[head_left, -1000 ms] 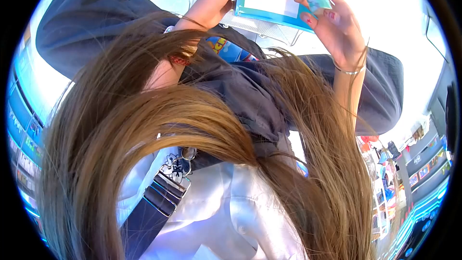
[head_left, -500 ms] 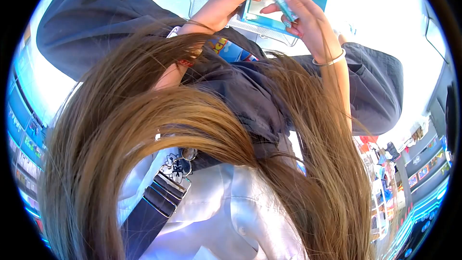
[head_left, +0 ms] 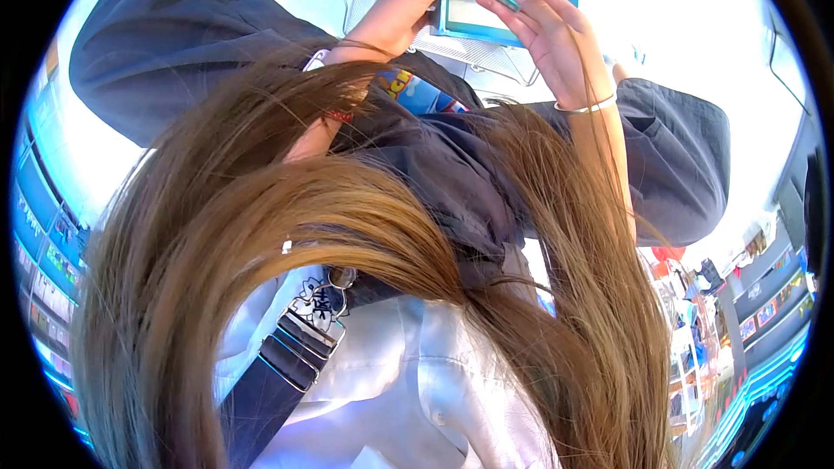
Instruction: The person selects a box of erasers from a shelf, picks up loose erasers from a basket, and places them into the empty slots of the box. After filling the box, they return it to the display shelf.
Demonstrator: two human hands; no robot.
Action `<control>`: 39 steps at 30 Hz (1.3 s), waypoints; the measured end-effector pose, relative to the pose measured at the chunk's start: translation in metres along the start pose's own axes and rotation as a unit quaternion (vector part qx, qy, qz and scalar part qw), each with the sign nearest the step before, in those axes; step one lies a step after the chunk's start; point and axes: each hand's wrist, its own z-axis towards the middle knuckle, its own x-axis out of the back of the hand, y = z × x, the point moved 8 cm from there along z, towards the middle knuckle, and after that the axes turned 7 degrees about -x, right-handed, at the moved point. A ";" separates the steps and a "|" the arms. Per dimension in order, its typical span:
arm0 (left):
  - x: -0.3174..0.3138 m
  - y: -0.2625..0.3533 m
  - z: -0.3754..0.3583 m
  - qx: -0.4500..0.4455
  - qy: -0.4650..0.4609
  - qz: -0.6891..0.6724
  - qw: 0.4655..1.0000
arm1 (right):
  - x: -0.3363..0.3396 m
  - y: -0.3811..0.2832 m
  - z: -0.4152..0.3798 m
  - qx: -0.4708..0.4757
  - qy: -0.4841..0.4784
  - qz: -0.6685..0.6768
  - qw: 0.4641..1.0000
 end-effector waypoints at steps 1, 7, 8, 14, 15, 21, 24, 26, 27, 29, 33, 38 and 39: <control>0.000 0.000 0.001 -0.003 0.001 0.001 1.000 | 0.000 -0.001 0.001 0.002 -0.003 0.000 1.000; -0.011 -0.002 0.004 -0.071 -0.074 0.034 0.994 | 0.009 0.008 0.007 0.022 0.059 -0.040 0.997; -0.009 -0.009 0.005 -0.044 -0.089 0.066 0.993 | 0.008 0.007 0.006 0.036 0.080 -0.058 0.994; -0.011 -0.012 0.003 -0.034 -0.096 0.039 0.994 | 0.009 0.007 0.007 0.121 0.077 -0.191 0.971; -0.011 -0.011 0.002 -0.034 -0.095 0.039 0.994 | 0.007 0.005 0.007 0.143 0.058 -0.182 0.971; -0.026 0.001 -0.007 -0.014 -0.107 -0.031 0.994 | 0.011 0.003 0.007 0.121 0.091 -0.322 0.935; -0.018 -0.009 -0.004 -0.001 -0.087 -0.037 0.996 | 0.010 0.006 0.006 0.122 0.110 -0.332 0.929; -0.017 -0.006 -0.002 -0.057 -0.120 0.033 0.991 | 0.007 0.007 0.006 0.120 0.122 -0.322 0.931; -0.016 -0.009 0.000 -0.057 -0.120 0.033 0.991 | 0.007 0.006 0.006 0.118 0.133 -0.312 0.933; -0.016 -0.011 0.001 -0.065 -0.120 0.058 0.989 | 0.007 0.007 0.008 0.137 0.130 -0.338 0.922; -0.018 -0.010 -0.003 -0.047 -0.121 0.036 0.991 | -0.011 -0.007 -0.001 0.182 0.118 -0.478 0.851; -0.016 -0.007 0.000 -0.069 -0.124 0.081 0.987 | -0.024 -0.017 -0.004 0.239 0.106 -0.584 0.769; -0.018 -0.007 -0.001 -0.068 -0.125 0.081 0.986 | -0.028 -0.016 -0.004 0.245 0.095 -0.618 0.741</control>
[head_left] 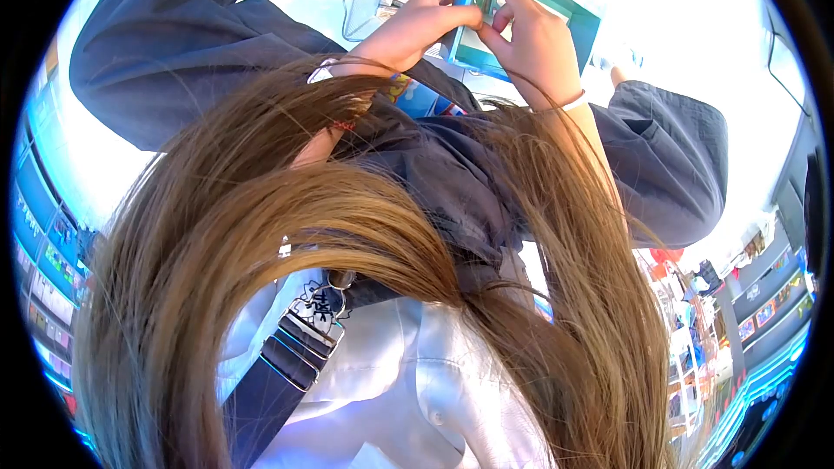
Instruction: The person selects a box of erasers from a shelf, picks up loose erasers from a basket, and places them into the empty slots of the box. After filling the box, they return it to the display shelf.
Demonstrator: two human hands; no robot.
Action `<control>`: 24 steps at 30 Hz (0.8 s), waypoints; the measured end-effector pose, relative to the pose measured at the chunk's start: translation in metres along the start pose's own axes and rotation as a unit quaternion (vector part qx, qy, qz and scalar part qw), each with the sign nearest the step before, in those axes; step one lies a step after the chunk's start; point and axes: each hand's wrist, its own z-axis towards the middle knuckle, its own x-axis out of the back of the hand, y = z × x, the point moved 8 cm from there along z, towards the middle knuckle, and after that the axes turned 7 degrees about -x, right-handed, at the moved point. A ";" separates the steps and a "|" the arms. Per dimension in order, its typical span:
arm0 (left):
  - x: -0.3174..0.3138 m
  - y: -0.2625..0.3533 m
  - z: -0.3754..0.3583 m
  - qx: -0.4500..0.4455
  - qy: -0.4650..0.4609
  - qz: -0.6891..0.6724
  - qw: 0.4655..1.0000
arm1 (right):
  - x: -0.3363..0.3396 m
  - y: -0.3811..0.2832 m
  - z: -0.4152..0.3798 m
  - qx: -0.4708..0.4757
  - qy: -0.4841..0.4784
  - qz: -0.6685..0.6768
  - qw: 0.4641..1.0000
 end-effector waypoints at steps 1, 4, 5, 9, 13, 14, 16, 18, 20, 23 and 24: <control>-0.004 0.004 -0.002 0.003 0.005 -0.009 1.000 | -0.001 0.001 -0.001 -0.001 0.000 -0.001 1.000; -0.008 0.000 -0.002 0.023 -0.009 -0.001 1.000 | -0.006 0.009 -0.002 -0.034 -0.014 -0.027 0.999; -0.010 -0.003 -0.003 0.040 -0.027 0.018 0.999 | -0.008 0.011 -0.001 -0.045 -0.023 -0.035 0.998; -0.009 -0.006 -0.004 0.036 -0.016 -0.015 0.999 | -0.010 0.008 -0.001 -0.060 -0.059 -0.027 0.996; 0.000 -0.008 -0.002 0.032 0.000 -0.001 0.999 | -0.010 0.001 -0.004 -0.006 -0.012 0.050 0.999; 0.002 -0.007 -0.001 0.023 0.013 -0.016 1.000 | -0.010 0.002 -0.004 -0.006 -0.012 0.050 0.999; 0.005 -0.008 0.000 0.025 0.012 -0.009 1.000 | -0.007 0.001 -0.003 -0.004 0.001 0.090 0.996; 0.005 -0.009 0.000 0.026 0.011 -0.002 1.000 | -0.005 0.000 -0.003 -0.018 -0.005 0.091 0.996; 0.001 -0.002 0.000 -0.002 0.008 -0.020 1.000 | -0.006 0.002 -0.003 -0.031 -0.012 0.092 0.995; 0.003 -0.007 0.000 0.003 0.010 -0.019 1.000 | -0.006 0.000 -0.003 0.010 0.012 0.097 0.995; 0.003 -0.007 0.000 0.003 0.010 -0.019 1.000 | -0.006 0.002 -0.003 0.015 0.015 0.085 0.996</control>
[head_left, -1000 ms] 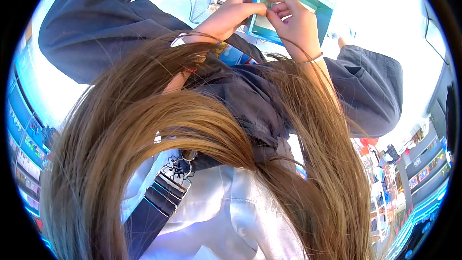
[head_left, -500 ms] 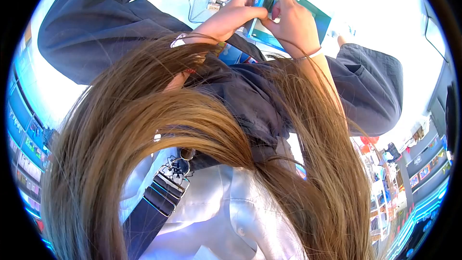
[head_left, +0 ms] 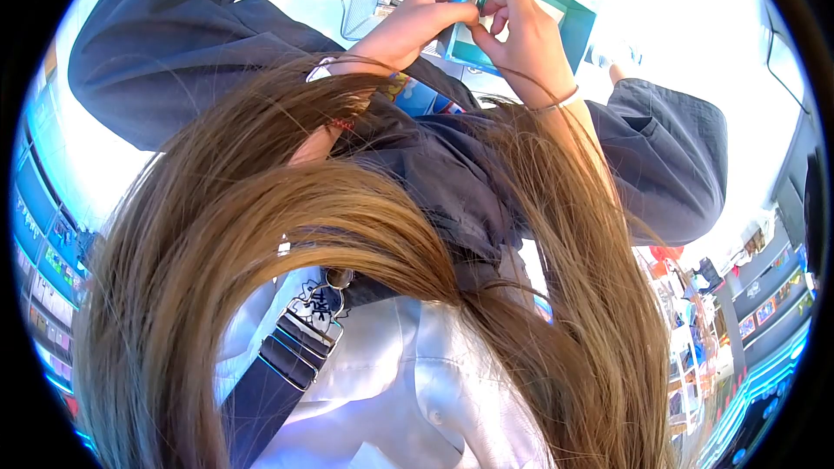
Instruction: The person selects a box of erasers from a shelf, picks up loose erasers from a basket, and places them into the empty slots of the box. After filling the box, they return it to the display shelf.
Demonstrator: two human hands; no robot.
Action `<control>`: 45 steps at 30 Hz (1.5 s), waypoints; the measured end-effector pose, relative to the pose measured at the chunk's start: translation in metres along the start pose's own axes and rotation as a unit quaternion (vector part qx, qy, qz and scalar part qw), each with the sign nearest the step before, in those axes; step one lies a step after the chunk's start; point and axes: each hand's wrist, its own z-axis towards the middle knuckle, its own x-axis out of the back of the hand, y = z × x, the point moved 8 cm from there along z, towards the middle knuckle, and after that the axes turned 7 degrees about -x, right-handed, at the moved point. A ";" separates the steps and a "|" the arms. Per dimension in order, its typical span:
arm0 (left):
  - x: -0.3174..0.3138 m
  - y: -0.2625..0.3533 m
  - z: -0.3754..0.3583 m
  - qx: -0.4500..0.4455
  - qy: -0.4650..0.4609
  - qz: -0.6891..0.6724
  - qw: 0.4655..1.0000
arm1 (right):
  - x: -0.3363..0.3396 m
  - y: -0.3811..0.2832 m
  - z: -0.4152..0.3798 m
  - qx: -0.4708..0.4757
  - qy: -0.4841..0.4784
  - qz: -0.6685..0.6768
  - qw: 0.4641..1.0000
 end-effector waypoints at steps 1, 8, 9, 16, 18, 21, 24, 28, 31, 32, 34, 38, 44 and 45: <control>0.000 0.000 0.000 -0.002 0.003 -0.006 1.000 | 0.000 0.000 0.000 0.006 0.002 -0.012 1.000; -0.003 0.000 -0.001 0.011 -0.013 0.001 1.000 | 0.010 0.001 -0.002 -0.024 0.048 -0.137 0.989; -0.003 0.000 -0.001 0.011 -0.013 0.001 1.000 | 0.010 0.000 -0.001 -0.034 0.044 -0.135 0.989; -0.007 0.008 -0.004 0.040 0.013 -0.065 0.997 | 0.012 0.006 -0.003 -0.045 0.031 -0.117 0.992; -0.008 0.007 -0.004 0.048 0.017 -0.111 0.993 | 0.009 0.010 -0.003 -0.056 0.025 -0.118 0.991; -0.003 -0.001 -0.002 0.039 -0.011 0.000 0.999 | 0.008 0.012 -0.002 -0.064 0.020 -0.131 0.989; -0.014 0.010 -0.003 0.002 -0.048 0.056 0.997 | 0.005 0.012 -0.003 -0.060 0.019 -0.142 0.988; -0.016 0.011 -0.004 -0.003 -0.055 0.044 0.998 | 0.006 0.011 -0.005 -0.052 0.029 -0.140 0.988; -0.009 0.002 -0.003 0.017 -0.028 0.010 0.999 | 0.012 0.005 -0.003 -0.052 0.041 -0.095 0.993; -0.006 -0.001 -0.002 0.021 -0.012 -0.029 0.999 | 0.014 0.005 -0.002 -0.063 0.041 -0.053 0.996; 0.006 -0.010 0.002 0.032 0.008 -0.024 0.999 | 0.015 0.002 -0.002 -0.066 0.039 -0.058 0.995; 0.011 -0.002 0.000 0.063 0.061 -0.073 0.994 | 0.024 0.010 -0.002 -0.112 0.092 -0.036 0.989; 0.011 -0.003 0.001 0.054 0.055 -0.013 0.997 | 0.017 0.038 -0.004 -0.162 0.057 -0.038 0.984; 0.007 -0.002 0.001 0.050 0.038 0.011 0.998 | 0.011 0.040 -0.006 -0.173 0.022 -0.003 0.985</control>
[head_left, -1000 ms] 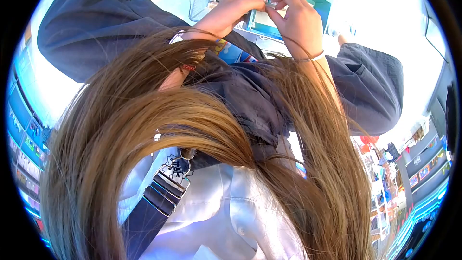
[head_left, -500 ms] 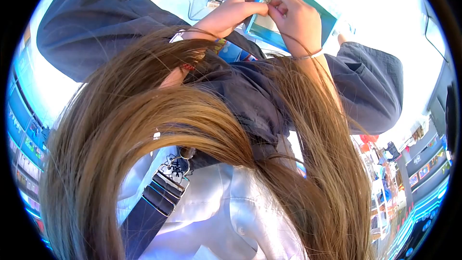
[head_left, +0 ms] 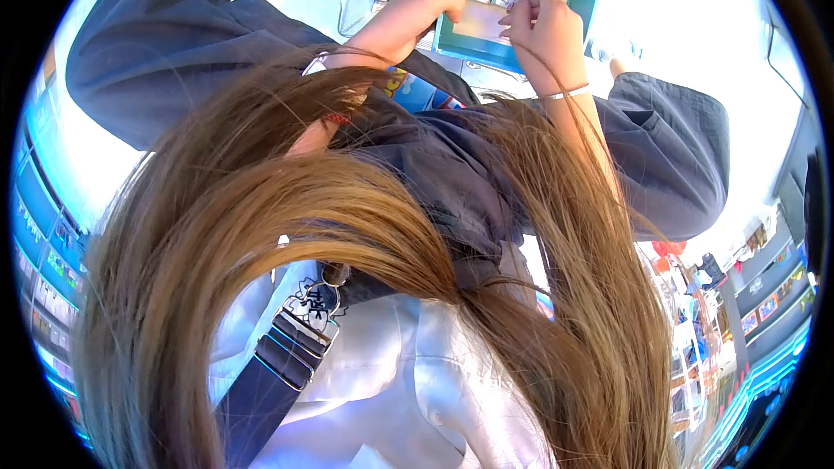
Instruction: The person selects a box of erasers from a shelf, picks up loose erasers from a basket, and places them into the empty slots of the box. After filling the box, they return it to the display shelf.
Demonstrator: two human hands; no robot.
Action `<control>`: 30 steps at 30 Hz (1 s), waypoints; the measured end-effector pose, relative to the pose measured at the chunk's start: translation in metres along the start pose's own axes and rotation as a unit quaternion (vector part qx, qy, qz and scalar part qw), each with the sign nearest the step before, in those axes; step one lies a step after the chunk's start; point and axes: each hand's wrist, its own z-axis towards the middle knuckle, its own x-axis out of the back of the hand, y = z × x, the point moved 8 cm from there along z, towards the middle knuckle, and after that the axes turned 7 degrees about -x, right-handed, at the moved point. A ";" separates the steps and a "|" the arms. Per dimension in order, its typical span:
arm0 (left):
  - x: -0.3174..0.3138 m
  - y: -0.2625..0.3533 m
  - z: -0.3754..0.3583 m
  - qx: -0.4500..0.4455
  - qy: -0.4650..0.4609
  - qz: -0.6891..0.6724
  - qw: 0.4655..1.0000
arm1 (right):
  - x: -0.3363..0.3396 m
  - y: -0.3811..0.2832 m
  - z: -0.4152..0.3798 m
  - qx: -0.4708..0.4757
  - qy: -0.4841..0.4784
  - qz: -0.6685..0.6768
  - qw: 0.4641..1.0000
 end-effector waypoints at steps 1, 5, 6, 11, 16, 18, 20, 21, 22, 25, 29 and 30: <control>-0.002 0.000 -0.001 0.000 0.000 0.000 1.000 | -0.001 0.002 0.000 0.000 0.000 0.000 1.000; -0.003 0.003 -0.004 -0.006 0.018 -0.032 0.999 | -0.005 -0.001 0.003 0.049 0.002 0.035 0.998; -0.001 0.002 -0.005 -0.002 0.031 -0.031 0.999 | -0.005 -0.003 0.003 0.059 0.004 0.044 0.997; 0.007 -0.001 0.000 0.010 0.045 -0.020 0.999 | 0.007 -0.015 0.001 0.098 0.060 -0.004 0.993; 0.011 0.003 -0.004 0.001 0.081 -0.038 0.996 | 0.004 -0.006 0.004 0.060 0.034 0.048 0.996; 0.013 0.000 -0.004 0.009 0.094 0.031 0.995 | 0.001 -0.013 0.002 0.069 0.026 0.033 0.997; 0.014 0.003 -0.003 -0.025 0.112 0.062 0.991 | -0.006 -0.006 0.002 0.087 0.046 0.024 0.995; 0.016 0.007 -0.003 -0.059 0.130 0.093 0.985 | -0.007 -0.005 0.002 0.104 0.066 0.015 0.992; 0.017 0.006 -0.003 -0.059 0.130 0.093 0.985 | -0.007 -0.009 0.001 0.108 0.056 0.030 0.992; 0.018 0.002 -0.003 -0.047 0.130 0.100 0.985 | -0.008 -0.007 0.002 0.110 0.050 0.046 0.992; 0.018 0.001 -0.005 -0.023 0.141 0.089 0.986 | -0.007 -0.011 0.001 0.132 0.064 0.026 0.989; 0.019 0.001 -0.005 -0.020 0.145 0.092 0.985 | -0.010 -0.009 0.001 0.111 0.042 0.012 0.993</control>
